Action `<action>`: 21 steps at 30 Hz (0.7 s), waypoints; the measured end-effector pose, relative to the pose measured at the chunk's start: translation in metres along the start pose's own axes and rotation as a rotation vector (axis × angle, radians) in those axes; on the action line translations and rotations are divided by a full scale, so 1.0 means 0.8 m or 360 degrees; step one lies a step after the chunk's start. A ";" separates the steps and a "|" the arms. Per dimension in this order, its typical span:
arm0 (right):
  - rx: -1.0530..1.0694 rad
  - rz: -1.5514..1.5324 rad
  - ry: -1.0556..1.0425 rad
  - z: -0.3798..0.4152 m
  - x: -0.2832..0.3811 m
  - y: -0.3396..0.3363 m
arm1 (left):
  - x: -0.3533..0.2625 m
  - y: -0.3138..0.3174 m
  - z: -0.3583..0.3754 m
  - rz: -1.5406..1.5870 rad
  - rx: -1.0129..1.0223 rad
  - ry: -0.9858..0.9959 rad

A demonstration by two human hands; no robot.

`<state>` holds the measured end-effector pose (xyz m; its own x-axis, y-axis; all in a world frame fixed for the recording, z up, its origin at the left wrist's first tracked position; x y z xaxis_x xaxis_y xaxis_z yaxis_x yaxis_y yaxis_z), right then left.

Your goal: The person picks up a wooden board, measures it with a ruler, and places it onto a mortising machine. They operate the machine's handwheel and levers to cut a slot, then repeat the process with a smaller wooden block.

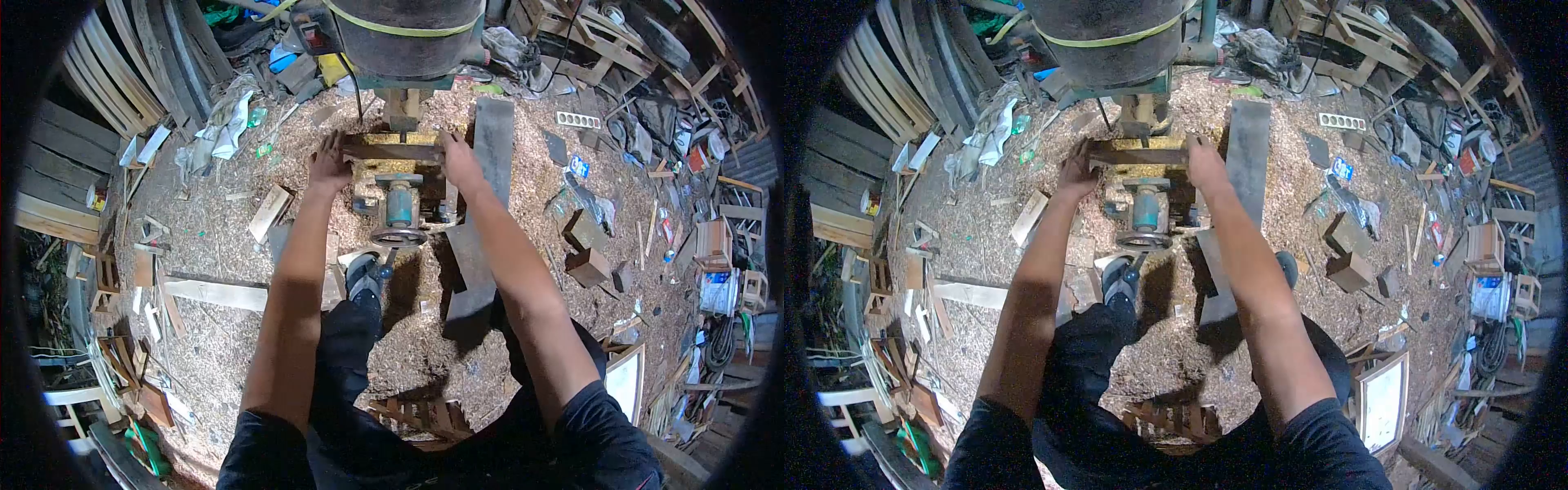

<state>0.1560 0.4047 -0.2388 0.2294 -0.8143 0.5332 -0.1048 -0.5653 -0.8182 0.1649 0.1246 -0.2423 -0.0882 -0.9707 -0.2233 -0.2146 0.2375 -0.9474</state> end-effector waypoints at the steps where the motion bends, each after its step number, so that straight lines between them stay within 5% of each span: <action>1: 0.0078 0.0019 0.0051 -0.004 -0.010 0.007 | -0.007 -0.001 0.003 -0.0141 0.0052 0.0070; 7: 0.0116 -0.0026 -0.0162 -0.010 -0.017 -0.012 | -0.001 0.015 -0.013 -0.0421 0.0089 0.0199; 13: 0.0308 -0.0004 -0.0229 -0.013 -0.036 -0.010 | -0.004 0.014 -0.002 -0.0099 0.0029 0.0319; 21: 0.0016 0.0113 -0.0121 -0.011 -0.022 -0.031 | -0.021 0.002 -0.018 -0.0058 -0.0119 -0.0074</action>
Point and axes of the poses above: each hand's wrist, its own z-axis away from the middle knuckle, its own y-axis out of the palm, x = y × z, the point moved 8 cm from there along -z, towards the middle knuckle, and after that the axes turned 2 degrees about -z, right-handed, at the moved point
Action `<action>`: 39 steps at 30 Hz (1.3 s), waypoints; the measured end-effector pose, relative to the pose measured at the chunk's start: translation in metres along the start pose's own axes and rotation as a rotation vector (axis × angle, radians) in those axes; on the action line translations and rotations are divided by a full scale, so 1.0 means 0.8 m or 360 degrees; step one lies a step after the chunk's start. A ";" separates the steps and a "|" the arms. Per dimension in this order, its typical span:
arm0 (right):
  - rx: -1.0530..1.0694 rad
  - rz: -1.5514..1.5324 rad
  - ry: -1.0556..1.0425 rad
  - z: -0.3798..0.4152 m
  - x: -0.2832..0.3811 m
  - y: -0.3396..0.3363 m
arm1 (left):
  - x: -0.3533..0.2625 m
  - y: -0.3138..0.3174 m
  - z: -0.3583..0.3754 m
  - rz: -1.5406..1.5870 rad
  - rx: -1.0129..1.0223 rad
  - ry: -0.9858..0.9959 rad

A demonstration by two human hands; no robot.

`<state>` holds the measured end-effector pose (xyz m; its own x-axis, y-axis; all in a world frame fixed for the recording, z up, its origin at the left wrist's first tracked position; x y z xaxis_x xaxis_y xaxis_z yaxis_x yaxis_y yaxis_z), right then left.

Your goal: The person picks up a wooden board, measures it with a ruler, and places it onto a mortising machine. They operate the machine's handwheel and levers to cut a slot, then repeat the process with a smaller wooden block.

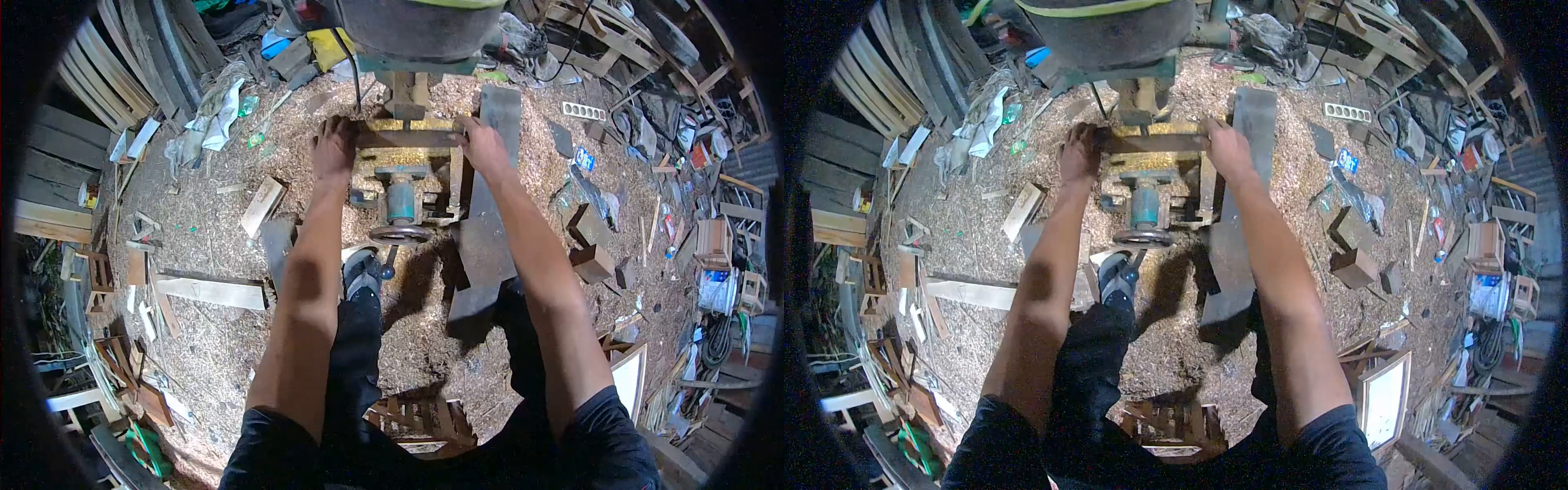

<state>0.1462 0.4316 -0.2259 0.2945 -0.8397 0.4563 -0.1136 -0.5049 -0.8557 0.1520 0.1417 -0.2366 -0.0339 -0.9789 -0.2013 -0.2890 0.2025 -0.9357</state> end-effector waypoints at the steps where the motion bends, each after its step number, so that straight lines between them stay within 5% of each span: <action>1: -0.0014 -0.0004 0.0032 0.002 -0.003 0.003 | 0.002 0.006 -0.001 0.0061 0.0005 -0.0043; 4: -0.0035 -0.0016 0.0101 0.006 -0.005 0.010 | 0.004 0.008 0.000 0.0018 -0.0246 0.0057; 11: -0.0249 -0.0004 0.0152 0.051 -0.024 0.004 | -0.007 -0.006 0.018 0.0064 -0.0190 0.0046; 13: -0.0191 0.0021 0.0412 0.091 -0.058 0.014 | -0.014 -0.018 0.041 0.0093 -0.0329 0.0091; 15: -0.0014 0.0043 0.0828 0.153 -0.090 0.023 | -0.007 0.016 0.055 -0.0035 -0.0090 -0.0089; 16: 0.0176 0.0206 0.0784 0.186 -0.110 0.048 | -0.007 0.023 0.063 -0.0100 0.0038 -0.0179; 17: 0.0366 0.0368 0.0737 0.218 -0.128 0.066 | -0.016 0.011 0.070 0.0038 0.0085 -0.0173; 19: 0.0535 0.0124 0.1200 0.296 -0.142 0.067 | -0.037 -0.013 0.086 0.0304 0.0197 -0.0152; 23: 0.0394 -0.0120 0.1316 0.358 -0.136 0.076 | -0.074 0.004 0.094 0.0105 0.0518 0.0178; 26: 0.0223 -0.0148 0.1304 0.353 -0.126 0.062 | -0.073 0.023 0.090 0.0169 0.0431 0.0077; 28: 0.0161 -0.0404 0.1188 0.346 -0.132 0.064 | -0.074 0.038 0.089 0.0176 0.0652 0.0046; 35: 0.0352 -0.0225 0.1371 0.340 -0.134 0.047 | -0.076 0.031 0.062 0.0270 0.0855 -0.0076; 39: 0.0263 -0.0857 0.1440 0.336 -0.129 0.036 | -0.058 0.047 0.055 0.0325 0.0873 -0.0074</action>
Point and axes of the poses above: each hand's wrist, its own z-axis away from the middle knuckle, its own y-axis out of the palm, x = y × z, the point moved 8 cm from there along -z, towards the middle knuckle, and after that the axes turned 2 degrees about -z, right-handed, at the moved point
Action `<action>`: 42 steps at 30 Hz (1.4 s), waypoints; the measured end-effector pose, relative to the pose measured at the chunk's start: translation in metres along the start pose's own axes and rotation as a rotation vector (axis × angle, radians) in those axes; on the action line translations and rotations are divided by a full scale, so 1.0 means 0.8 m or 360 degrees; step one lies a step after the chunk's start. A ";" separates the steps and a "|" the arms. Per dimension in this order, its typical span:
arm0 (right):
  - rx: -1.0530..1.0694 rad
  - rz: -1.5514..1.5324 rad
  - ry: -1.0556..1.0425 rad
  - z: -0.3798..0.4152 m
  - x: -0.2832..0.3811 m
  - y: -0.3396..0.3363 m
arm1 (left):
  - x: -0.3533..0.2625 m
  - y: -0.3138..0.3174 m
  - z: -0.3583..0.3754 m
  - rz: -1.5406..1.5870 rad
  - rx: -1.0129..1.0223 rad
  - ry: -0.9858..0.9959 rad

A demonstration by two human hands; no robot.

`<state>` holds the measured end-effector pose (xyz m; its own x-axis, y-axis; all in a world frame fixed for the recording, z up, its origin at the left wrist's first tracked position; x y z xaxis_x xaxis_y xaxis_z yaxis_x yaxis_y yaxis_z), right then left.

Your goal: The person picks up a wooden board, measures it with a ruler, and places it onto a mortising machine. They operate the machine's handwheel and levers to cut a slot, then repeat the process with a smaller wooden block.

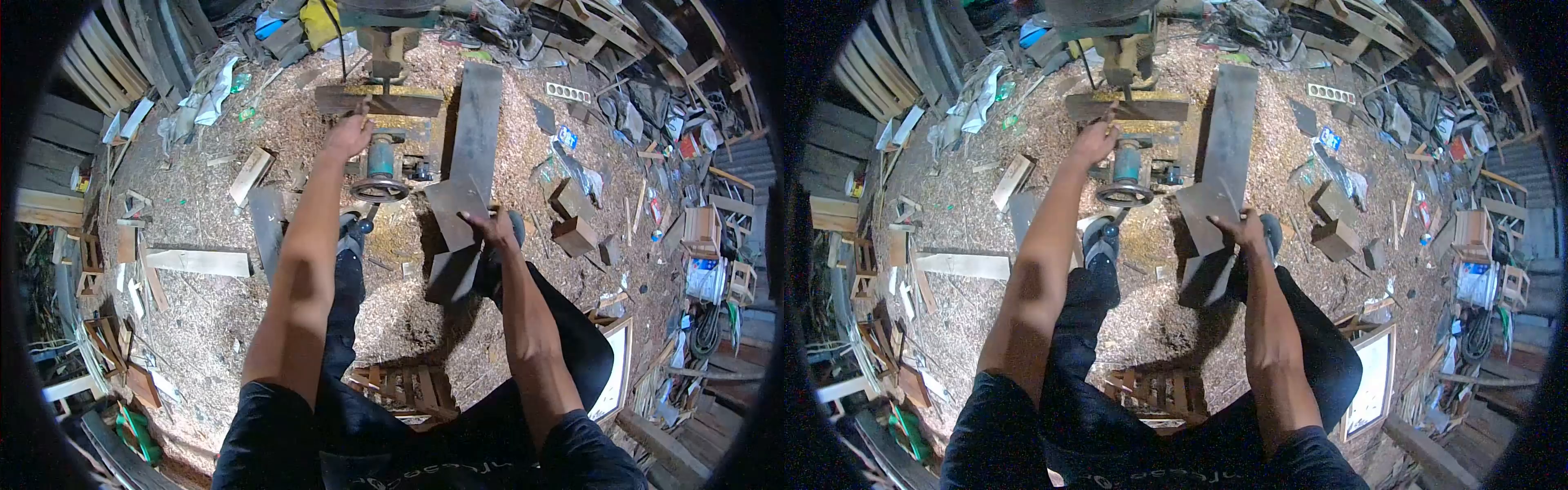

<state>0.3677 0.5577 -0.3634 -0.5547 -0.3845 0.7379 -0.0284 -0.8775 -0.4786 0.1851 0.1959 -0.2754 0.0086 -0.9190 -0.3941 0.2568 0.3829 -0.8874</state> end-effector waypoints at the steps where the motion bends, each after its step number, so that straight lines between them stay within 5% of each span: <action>1: 0.0047 0.0040 -0.0182 -0.014 0.003 0.006 | 0.002 0.005 -0.004 0.0038 -0.0042 0.0053; 4: 0.0140 0.0286 -0.0900 -0.008 0.073 0.014 | -0.002 0.007 -0.003 -0.0045 -0.0155 0.0132; 7: -0.0256 0.0729 -0.1091 0.026 0.133 -0.001 | -0.009 0.011 0.002 -0.0024 -0.0022 0.0047; 11: -0.0321 0.0603 -0.1397 0.031 0.179 -0.034 | -0.010 0.009 -0.003 0.0110 -0.0117 0.0093; 22: -0.0376 0.0969 -0.1622 0.030 0.349 -0.009 | 0.017 0.013 -0.018 0.0231 -0.0148 0.0147; 25: -0.0204 0.0760 -0.1714 0.008 0.342 -0.015 | 0.031 0.011 -0.024 0.0282 -0.0373 0.0226; 37: -0.0032 0.0638 -0.1769 -0.029 0.322 0.001 | 0.008 -0.028 0.008 0.0033 0.0206 -0.0053; 42: -0.0043 0.0768 -0.1677 -0.033 0.342 0.050 | 0.024 -0.028 -0.004 0.0089 0.0174 -0.0171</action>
Point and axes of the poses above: each hand's wrist, its own z-axis away from the middle knuckle, its own y-axis out of the palm, x = y × z, the point moved 8 cm from there along -z, towards the middle knuckle, and after that the axes turned 2 degrees about -z, right-handed, at the moved point
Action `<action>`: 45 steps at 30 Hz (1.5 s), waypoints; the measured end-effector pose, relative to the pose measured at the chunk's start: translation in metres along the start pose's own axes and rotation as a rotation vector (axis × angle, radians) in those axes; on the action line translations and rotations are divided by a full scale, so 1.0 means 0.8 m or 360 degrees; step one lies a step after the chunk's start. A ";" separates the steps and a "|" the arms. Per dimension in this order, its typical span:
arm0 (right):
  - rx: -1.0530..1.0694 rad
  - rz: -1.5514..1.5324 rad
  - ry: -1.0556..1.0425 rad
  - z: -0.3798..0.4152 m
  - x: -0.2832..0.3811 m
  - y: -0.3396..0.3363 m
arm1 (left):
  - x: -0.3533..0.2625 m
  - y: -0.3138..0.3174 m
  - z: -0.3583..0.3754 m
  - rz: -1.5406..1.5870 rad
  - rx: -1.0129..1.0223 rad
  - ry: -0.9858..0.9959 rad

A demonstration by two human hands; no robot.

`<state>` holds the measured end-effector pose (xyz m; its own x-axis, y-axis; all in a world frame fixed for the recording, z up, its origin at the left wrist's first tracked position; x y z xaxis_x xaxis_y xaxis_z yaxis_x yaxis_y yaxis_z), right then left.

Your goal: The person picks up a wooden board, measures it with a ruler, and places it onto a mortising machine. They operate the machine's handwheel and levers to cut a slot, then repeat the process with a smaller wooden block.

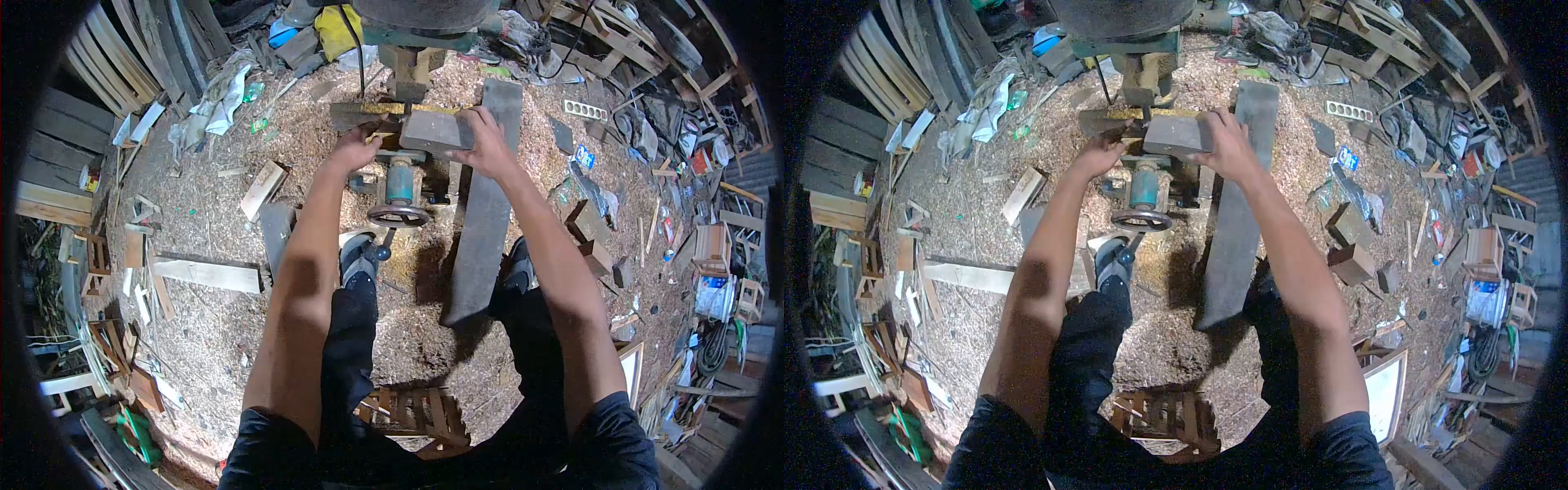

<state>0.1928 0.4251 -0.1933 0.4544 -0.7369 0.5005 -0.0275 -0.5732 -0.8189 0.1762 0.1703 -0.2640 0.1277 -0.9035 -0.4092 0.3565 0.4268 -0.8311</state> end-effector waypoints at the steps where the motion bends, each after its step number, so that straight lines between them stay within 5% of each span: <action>1: -0.0012 -0.0033 -0.0065 -0.001 0.001 0.007 | 0.000 0.003 0.002 0.0040 0.0003 0.0007; 8: -0.0027 -0.0119 -0.0145 -0.023 0.035 0.045 | 0.007 -0.008 -0.013 0.0400 -0.0021 0.0238; 14: -0.0212 -0.0233 -0.0111 -0.014 0.007 0.033 | 0.003 -0.022 -0.001 0.0157 -0.0075 0.0216; 18: -0.0115 -0.0114 -0.0123 0.001 -0.019 0.033 | 0.020 -0.005 -0.035 0.0167 0.0205 0.0130; 24: -0.0059 -0.0030 -0.0120 -0.006 -0.014 0.040 | 0.009 -0.026 -0.019 0.0564 -0.0147 0.0581; 37: -0.0060 0.0022 0.0135 -0.009 -0.007 0.045 | 0.014 -0.035 -0.013 0.0360 -0.0260 0.0495; 40: -0.0111 0.0103 0.0126 -0.009 0.001 0.040 | 0.031 -0.026 -0.033 0.0403 -0.0543 0.0755; 45: -0.0109 0.0285 0.0126 -0.004 0.006 0.041 | 0.014 -0.034 -0.006 0.0249 -0.0396 0.0634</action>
<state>0.1910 0.4019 -0.2165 0.3654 -0.8535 0.3715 -0.1631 -0.4517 -0.8771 0.1631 0.1484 -0.2478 -0.2192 -0.7631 -0.6079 0.1236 0.5964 -0.7931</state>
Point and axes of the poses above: each hand's wrist, its own z-axis away from the middle knuckle, its own y-axis out of the palm, x = y × z, the point moved 8 cm from there along -z, towards the middle knuckle, and after that the axes turned 2 degrees about -z, right-handed, at the moved point
